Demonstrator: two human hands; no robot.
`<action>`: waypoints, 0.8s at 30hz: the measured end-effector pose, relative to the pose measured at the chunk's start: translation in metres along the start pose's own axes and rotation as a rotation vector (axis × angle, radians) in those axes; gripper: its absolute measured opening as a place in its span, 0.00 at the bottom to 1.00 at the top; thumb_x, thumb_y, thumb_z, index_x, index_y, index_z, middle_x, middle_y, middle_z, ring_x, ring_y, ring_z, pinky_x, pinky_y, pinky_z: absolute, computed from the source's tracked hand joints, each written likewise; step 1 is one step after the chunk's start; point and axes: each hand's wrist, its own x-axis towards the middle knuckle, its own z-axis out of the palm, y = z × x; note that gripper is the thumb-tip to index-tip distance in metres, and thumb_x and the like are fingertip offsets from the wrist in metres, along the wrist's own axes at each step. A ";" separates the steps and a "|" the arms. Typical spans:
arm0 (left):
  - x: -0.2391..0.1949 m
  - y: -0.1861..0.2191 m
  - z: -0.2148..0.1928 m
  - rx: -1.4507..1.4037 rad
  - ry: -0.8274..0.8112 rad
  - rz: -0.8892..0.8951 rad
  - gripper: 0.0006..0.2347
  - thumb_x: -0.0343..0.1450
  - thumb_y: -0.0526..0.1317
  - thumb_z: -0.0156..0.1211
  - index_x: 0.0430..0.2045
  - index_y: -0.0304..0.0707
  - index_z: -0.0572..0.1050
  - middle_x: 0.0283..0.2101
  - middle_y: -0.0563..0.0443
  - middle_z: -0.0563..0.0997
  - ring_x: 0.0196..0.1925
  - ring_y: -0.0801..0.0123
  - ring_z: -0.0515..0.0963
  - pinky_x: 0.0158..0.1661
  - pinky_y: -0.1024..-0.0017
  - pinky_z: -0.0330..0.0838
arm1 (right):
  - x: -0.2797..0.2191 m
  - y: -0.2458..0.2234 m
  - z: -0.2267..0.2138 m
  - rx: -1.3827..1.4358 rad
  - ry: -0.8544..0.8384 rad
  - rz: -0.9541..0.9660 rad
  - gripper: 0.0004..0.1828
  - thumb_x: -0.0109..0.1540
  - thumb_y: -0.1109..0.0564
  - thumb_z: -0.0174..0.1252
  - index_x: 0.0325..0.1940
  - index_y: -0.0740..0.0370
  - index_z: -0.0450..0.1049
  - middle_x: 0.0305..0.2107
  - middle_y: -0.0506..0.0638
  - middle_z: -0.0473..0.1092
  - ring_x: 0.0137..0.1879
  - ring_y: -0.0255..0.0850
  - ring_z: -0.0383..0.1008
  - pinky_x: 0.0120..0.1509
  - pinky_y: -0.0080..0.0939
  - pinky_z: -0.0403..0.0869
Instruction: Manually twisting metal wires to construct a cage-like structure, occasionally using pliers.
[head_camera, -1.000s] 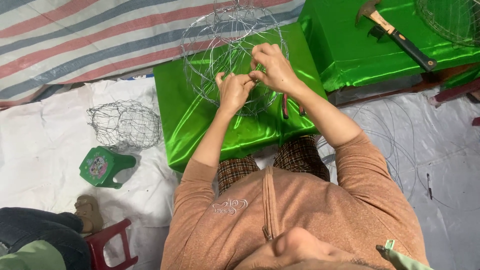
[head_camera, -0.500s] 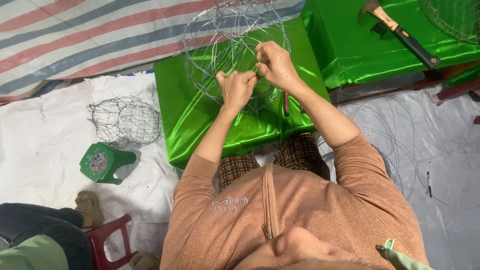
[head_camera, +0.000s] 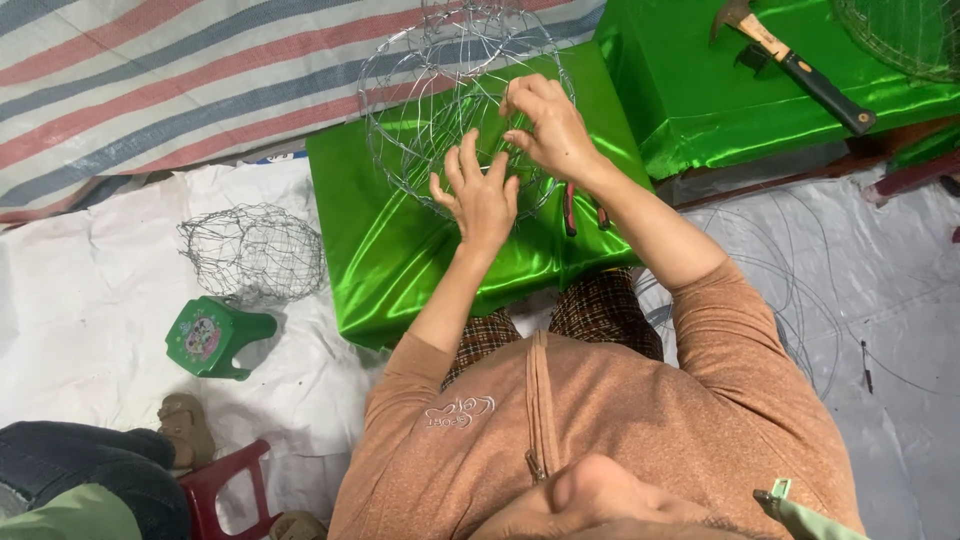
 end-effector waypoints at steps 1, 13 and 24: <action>-0.006 0.002 0.006 -0.007 0.044 -0.022 0.12 0.66 0.44 0.67 0.43 0.54 0.79 0.70 0.49 0.57 0.70 0.51 0.55 0.62 0.38 0.45 | 0.001 -0.004 -0.006 0.017 -0.030 0.018 0.22 0.57 0.66 0.72 0.49 0.59 0.69 0.49 0.55 0.70 0.54 0.49 0.66 0.55 0.49 0.67; 0.009 0.008 0.033 -0.068 0.199 -0.054 0.06 0.66 0.40 0.63 0.17 0.49 0.77 0.57 0.56 0.72 0.62 0.58 0.64 0.61 0.48 0.45 | 0.014 0.006 -0.010 0.193 -0.007 0.127 0.19 0.73 0.51 0.53 0.32 0.61 0.79 0.36 0.53 0.77 0.43 0.42 0.77 0.47 0.47 0.74; 0.013 0.006 0.021 -0.110 0.134 -0.048 0.06 0.65 0.37 0.60 0.15 0.48 0.78 0.58 0.53 0.70 0.63 0.56 0.63 0.61 0.45 0.45 | 0.029 0.014 0.001 0.418 -0.080 0.256 0.18 0.71 0.55 0.57 0.26 0.57 0.76 0.39 0.49 0.75 0.47 0.38 0.75 0.55 0.46 0.76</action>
